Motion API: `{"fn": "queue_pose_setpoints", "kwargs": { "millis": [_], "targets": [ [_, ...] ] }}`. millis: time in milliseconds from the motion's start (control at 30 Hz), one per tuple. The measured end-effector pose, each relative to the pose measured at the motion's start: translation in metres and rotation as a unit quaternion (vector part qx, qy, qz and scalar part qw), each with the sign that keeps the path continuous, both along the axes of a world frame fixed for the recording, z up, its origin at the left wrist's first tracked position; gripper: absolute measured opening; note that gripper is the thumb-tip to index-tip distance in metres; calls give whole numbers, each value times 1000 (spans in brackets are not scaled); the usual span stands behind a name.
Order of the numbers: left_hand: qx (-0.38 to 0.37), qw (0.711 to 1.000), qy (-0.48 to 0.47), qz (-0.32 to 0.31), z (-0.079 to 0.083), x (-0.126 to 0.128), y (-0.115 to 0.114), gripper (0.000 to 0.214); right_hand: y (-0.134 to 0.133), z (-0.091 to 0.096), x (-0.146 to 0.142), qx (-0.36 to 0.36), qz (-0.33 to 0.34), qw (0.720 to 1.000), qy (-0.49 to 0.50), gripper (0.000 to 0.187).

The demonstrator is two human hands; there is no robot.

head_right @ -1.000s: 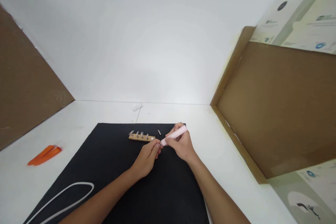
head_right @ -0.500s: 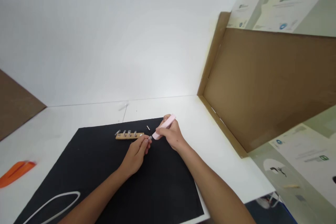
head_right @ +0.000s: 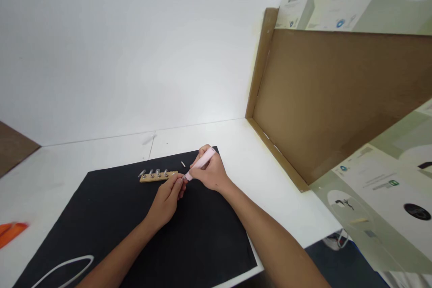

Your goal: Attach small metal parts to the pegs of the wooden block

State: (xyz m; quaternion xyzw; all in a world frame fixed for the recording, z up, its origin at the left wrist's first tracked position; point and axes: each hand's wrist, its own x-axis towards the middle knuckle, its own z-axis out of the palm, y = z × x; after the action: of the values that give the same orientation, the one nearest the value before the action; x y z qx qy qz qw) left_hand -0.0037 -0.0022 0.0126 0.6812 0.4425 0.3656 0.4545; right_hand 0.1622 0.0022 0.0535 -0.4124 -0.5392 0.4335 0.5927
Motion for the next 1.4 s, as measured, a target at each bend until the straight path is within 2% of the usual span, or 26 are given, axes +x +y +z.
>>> {"fn": "queue_pose_setpoints", "kwargs": {
  "millis": [67, 200, 300, 467, 600, 700, 933, 1067, 1267, 1400],
  "targets": [
    [0, 1000, -2, 0, 0, 0, -1, 31, 0, 2, -1, 4, -19, 999, 32, 39],
    [-4, 1000, -8, 2, 0, 1, -2, 32, 6, 1, 0, 17, -114, 992, 57, 39],
    [-5, 1000, -4, 4, -1, 1, -2, 32, 9, -3, 3, 22, -130, 989, 62, 39],
    [-11, 1000, -18, 14, -3, 1, -1, 32, 10, -8, 5, -14, -72, 996, 57, 36],
    [-24, 998, -55, 36, -4, 2, -1, 33, 12, -11, 4, -91, -12, 990, 109, 21],
    [-32, 995, -82, 49, -4, 3, 0, 35, 13, -11, 4, -149, 12, 980, 129, 19],
    [-41, 991, -109, 66, -6, 4, 3, 36, 10, -11, 0, -224, 59, 972, 48, 15],
    [-31, 990, -115, 74, -7, 4, 3, 35, 8, -12, -1, -229, 71, 971, 10, 17],
    [-35, 989, -120, 83, -6, 5, 3, 34, 9, -13, -1, -240, 83, 967, 30, 26],
    [-42, 988, -122, 85, -6, 5, 3, 31, 8, -16, -1, -228, 88, 970, 8, 26]
  ]
}}
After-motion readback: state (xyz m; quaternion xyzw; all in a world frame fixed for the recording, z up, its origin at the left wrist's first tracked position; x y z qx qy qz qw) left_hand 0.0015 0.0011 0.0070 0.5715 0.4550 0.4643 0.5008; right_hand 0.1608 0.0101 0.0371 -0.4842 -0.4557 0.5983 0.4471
